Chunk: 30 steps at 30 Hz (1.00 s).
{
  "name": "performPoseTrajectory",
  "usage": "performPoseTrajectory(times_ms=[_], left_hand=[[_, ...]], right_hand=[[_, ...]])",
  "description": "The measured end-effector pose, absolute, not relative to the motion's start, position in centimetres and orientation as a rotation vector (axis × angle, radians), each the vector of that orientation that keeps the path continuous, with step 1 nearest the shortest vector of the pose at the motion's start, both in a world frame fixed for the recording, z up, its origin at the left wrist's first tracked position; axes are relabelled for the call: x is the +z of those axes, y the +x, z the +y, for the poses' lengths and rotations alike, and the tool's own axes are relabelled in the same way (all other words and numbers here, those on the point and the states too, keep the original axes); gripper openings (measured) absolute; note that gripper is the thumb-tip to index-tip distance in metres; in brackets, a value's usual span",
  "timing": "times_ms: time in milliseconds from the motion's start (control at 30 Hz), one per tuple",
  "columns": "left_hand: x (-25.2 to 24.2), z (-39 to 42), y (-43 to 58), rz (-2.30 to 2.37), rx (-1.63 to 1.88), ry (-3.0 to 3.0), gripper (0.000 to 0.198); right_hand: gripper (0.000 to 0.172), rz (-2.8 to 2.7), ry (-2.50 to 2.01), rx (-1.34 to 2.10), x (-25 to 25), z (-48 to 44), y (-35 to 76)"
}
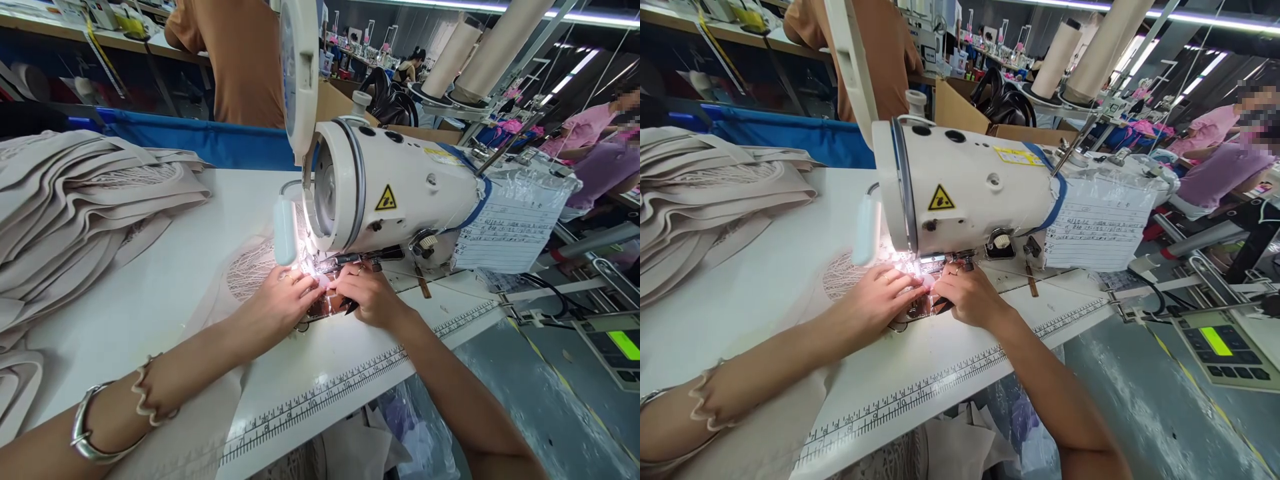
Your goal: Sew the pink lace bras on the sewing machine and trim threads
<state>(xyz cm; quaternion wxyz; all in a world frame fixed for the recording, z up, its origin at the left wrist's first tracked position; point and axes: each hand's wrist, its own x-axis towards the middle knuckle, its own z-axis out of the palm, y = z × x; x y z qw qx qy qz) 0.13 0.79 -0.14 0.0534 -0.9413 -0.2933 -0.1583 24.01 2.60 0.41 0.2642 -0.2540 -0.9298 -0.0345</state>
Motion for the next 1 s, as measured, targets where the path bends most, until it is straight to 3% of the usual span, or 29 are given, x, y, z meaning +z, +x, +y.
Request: performPoseTrajectory(times_ms=[700,867,1000], left_hand=[[0.1,4.6,-2.2,-1.091,-0.558,-3.038,0.044],[0.7,4.4,-1.7,-1.521,-0.515,-2.86,0.034],[0.2,4.4,-1.9,-1.842,-0.498,-2.574,0.038]], right_hand=[[0.036,-2.488,-0.783,0.0,0.2,2.5,24.1],[0.035,-2.457,-0.717,-0.054,0.1,2.6,23.9],[0.036,-2.475,-0.701,-0.043,0.6,2.8,23.6]])
